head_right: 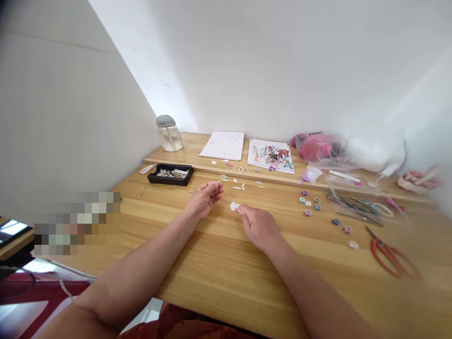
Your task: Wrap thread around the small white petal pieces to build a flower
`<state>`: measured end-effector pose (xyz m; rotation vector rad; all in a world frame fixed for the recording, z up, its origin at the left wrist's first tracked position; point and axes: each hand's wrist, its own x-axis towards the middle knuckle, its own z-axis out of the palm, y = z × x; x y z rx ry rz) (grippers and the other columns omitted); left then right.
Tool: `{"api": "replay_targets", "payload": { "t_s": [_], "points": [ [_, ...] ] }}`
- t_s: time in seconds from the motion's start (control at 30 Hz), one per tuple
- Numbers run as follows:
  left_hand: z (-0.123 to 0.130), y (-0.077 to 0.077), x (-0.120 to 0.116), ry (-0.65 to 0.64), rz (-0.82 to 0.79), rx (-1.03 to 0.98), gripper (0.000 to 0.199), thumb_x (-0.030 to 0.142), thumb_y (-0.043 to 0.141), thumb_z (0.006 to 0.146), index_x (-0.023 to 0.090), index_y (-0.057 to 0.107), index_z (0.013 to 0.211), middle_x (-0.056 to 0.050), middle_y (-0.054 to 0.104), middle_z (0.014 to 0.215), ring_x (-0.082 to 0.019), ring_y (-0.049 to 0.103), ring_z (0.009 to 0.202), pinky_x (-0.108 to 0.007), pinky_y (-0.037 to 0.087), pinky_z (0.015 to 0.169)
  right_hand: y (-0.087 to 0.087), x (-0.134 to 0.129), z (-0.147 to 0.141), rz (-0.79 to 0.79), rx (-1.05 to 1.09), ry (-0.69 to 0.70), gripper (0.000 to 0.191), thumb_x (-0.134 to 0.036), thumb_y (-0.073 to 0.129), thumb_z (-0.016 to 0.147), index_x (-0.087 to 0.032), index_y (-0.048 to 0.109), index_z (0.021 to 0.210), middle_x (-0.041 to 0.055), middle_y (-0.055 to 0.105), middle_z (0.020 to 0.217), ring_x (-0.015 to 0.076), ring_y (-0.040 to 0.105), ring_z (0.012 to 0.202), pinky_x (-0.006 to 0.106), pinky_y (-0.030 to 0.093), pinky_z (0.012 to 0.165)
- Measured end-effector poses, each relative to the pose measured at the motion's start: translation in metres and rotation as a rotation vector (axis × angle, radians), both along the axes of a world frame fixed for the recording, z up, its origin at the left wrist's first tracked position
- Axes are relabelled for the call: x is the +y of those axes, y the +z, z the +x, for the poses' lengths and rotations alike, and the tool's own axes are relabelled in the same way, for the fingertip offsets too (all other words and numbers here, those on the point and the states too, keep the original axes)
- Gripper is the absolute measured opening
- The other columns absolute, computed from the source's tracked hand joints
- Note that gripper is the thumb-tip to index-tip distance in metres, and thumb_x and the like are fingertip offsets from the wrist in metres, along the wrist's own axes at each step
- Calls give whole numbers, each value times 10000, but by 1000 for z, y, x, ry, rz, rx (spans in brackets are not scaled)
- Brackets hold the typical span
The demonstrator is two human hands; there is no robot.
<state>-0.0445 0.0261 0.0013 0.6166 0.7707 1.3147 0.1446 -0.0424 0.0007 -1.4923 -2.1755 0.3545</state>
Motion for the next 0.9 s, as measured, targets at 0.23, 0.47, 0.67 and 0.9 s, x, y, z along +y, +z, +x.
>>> {"api": "replay_targets", "payload": {
  "t_s": [0.23, 0.47, 0.67, 0.9],
  "points": [
    [2, 2, -1, -31, -2, -65, 222, 225, 826, 655, 123, 634, 697, -59, 717, 849, -89, 652, 714, -198, 524, 657, 1, -2, 0, 48, -144, 56, 311, -290, 366, 970, -274, 674, 1012, 39, 728, 820, 211, 659, 740, 288, 415, 641],
    [3, 3, -2, -76, 28, -183, 148, 162, 795, 697, 105, 662, 723, -59, 717, 862, -91, 663, 761, -215, 553, 779, 1, -4, -1, 21, -179, 101, 308, -307, 365, 980, -276, 671, 963, 22, 716, 784, 201, 655, 722, 275, 419, 645],
    [1, 4, -1, -54, 30, -191, 145, 138, 788, 690, 91, 652, 688, -58, 708, 795, -87, 659, 713, -204, 554, 746, 3, 0, -4, 28, -200, 68, 299, -295, 393, 977, -233, 683, 1014, 60, 731, 910, 226, 652, 835, 333, 461, 771],
    [1, 1, 3, -42, 48, -157, 191, 173, 813, 664, 103, 635, 661, -58, 712, 767, -89, 659, 671, -210, 558, 729, 89, -74, -17, 293, 91, 173, 268, -243, 506, 939, -334, 646, 1148, 56, 687, 1125, 270, 621, 1034, 420, 497, 881]
  ]
}}
